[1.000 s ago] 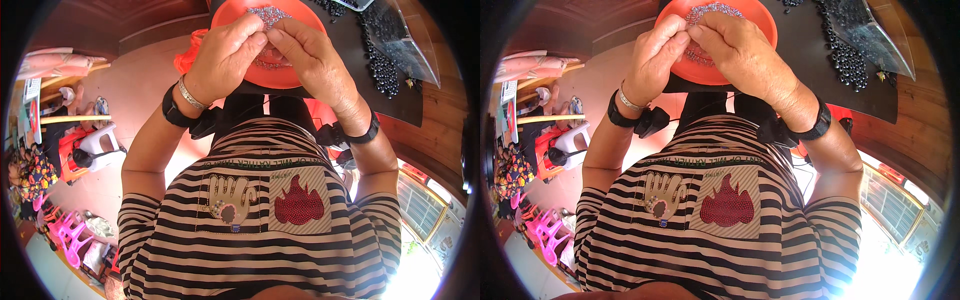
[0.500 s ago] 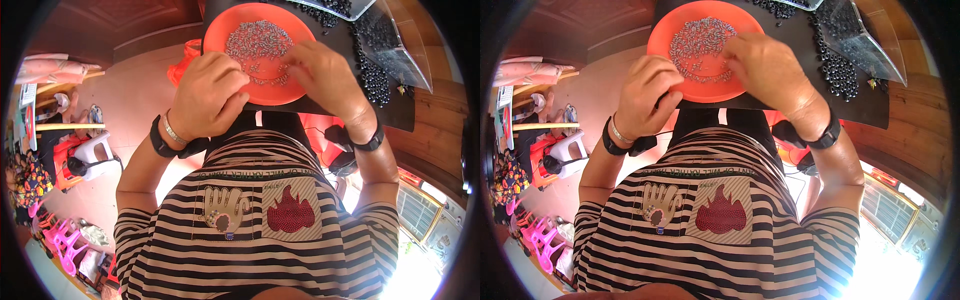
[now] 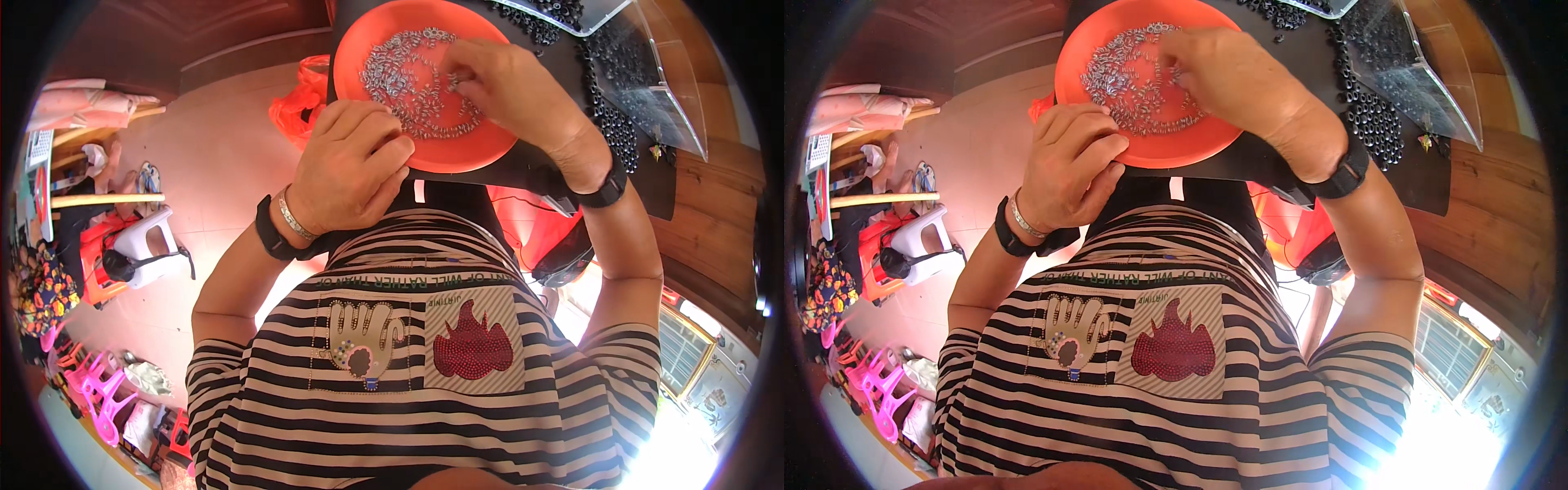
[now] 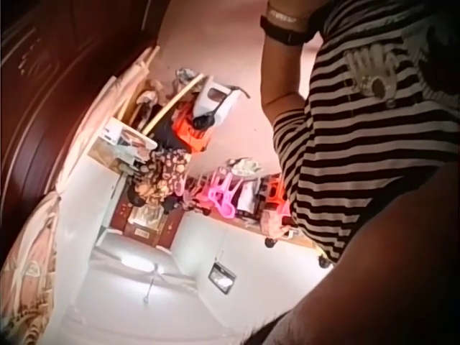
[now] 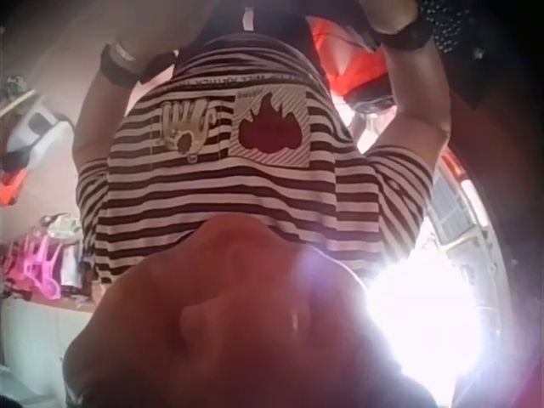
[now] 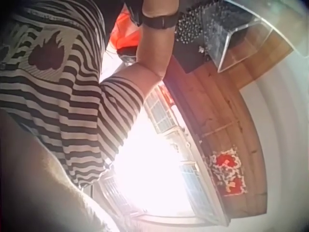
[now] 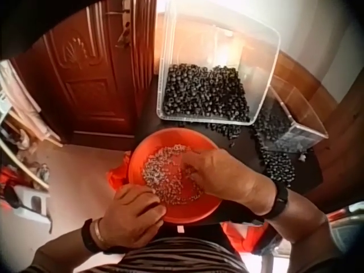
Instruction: Manually sorting small metal rings from a plate into sorting bins.
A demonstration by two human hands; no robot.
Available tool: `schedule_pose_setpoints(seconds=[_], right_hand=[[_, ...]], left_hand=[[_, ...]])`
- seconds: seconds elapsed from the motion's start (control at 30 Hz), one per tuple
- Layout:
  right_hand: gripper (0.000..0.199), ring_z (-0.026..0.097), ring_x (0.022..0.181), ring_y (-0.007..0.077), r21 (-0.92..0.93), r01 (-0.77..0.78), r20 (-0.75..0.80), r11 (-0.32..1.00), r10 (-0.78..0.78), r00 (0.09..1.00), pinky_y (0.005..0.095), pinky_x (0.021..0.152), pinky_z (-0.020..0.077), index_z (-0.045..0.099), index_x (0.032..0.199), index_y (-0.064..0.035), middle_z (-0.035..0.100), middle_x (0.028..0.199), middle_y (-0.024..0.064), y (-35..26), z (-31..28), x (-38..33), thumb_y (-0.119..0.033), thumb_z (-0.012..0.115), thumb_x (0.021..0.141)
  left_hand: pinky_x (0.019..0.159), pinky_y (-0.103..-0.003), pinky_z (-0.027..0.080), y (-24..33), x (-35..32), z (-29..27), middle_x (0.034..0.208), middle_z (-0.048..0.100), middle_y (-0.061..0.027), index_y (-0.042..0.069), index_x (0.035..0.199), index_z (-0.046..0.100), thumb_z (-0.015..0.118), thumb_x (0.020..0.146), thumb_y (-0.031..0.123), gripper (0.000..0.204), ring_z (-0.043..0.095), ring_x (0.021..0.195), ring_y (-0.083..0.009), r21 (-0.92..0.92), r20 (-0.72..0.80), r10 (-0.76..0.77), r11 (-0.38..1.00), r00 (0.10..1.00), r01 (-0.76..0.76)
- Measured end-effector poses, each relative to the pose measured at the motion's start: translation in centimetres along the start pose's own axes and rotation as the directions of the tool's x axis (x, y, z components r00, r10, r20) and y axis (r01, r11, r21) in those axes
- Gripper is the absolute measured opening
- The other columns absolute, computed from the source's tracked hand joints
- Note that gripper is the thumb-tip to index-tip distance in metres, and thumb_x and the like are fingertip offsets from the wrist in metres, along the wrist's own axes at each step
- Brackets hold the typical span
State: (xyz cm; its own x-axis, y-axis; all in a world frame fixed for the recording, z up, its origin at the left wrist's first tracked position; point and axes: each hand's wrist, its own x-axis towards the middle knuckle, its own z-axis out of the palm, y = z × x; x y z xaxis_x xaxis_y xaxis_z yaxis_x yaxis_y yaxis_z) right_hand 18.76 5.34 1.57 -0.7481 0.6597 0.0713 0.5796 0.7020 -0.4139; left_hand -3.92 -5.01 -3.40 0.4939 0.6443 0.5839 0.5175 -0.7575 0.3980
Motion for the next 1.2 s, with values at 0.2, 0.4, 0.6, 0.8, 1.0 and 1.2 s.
schedule_pose_setpoints(seconds=[0.2,0.4,0.6,0.8,1.0,1.2], right_hand=[[0.019,0.068,0.081,0.0262,0.114,-0.152,0.020,0.982,0.150,0.988,0.0326,0.073,0.0528,0.061,0.103,-0.0003,0.067,0.087,0.0148,0.9,-1.1,-1.0,0.001,0.060,0.084],[0.017,0.066,0.087,0.0288,-0.064,-0.055,-0.053,0.996,0.052,0.997,0.0341,0.078,0.0522,0.062,0.101,-0.0005,0.066,0.093,0.0144,1.3,-1.4,-1.2,0.001,0.059,0.084],[0.014,0.064,0.082,0.0310,-0.219,-0.045,-0.093,0.975,0.025,0.995,0.0388,0.074,0.0515,0.063,0.094,-0.0030,0.064,0.087,0.0110,0.2,-0.8,-0.7,-0.012,0.064,0.084],[0.015,0.063,0.081,0.0307,-0.320,-0.112,-0.103,0.941,0.082,0.991,0.0408,0.070,0.0509,0.063,0.088,-0.0055,0.064,0.084,0.0090,-0.2,0.3,-0.2,-0.019,0.067,0.083],[0.018,0.065,0.080,0.0261,-0.378,-0.103,-0.171,0.920,0.040,0.984,0.0387,0.069,0.0512,0.064,0.091,-0.0052,0.064,0.085,0.0109,0.9,1.0,0.0,-0.022,0.064,0.087],[0.025,0.060,0.081,0.0086,0.612,-0.278,0.049,0.741,0.315,0.948,0.0263,0.071,0.0475,0.066,0.103,-0.0044,0.066,0.088,0.0018,-0.2,-1.1,-0.3,-0.028,0.058,0.097]], left_hand=[[0.086,-0.043,0.042,-0.1,-0.1,0.3,0.097,0.058,-0.0102,0.005,0.095,0.062,0.070,0.069,0.012,0.027,0.058,0.095,-0.0307,-0.006,-0.027,0.003,1.000,1.000,-0.003],[0.086,-0.043,0.042,-0.1,-0.3,0.6,0.096,0.059,-0.0102,0.005,0.094,0.063,0.070,0.068,0.011,0.027,0.059,0.094,-0.0306,-0.006,-0.070,0.002,1.000,0.998,-0.002],[0.086,-0.043,0.042,0.0,-0.3,0.6,0.096,0.059,-0.0102,0.006,0.093,0.062,0.070,0.068,0.011,0.026,0.059,0.093,-0.0304,-0.007,-0.070,-0.007,1.000,0.998,0.006],[0.085,-0.043,0.042,0.0,-0.1,0.5,0.096,0.059,-0.0102,0.005,0.092,0.062,0.070,0.069,0.011,0.026,0.059,0.092,-0.0304,-0.006,-0.069,0.003,1.000,0.998,-0.003],[0.082,-0.042,0.044,0.0,0.1,0.3,0.094,0.059,-0.0104,0.004,0.092,0.062,0.069,0.070,0.008,0.023,0.059,0.090,-0.0306,-0.027,-0.106,0.010,1.000,0.994,-0.013],[0.075,-0.041,0.045,-0.4,1.4,-0.5,0.093,0.060,-0.0125,0.003,0.093,0.060,0.065,0.074,0.004,0.020,0.058,0.084,-0.0319,-0.072,-0.257,-0.048,0.997,0.965,0.030]])
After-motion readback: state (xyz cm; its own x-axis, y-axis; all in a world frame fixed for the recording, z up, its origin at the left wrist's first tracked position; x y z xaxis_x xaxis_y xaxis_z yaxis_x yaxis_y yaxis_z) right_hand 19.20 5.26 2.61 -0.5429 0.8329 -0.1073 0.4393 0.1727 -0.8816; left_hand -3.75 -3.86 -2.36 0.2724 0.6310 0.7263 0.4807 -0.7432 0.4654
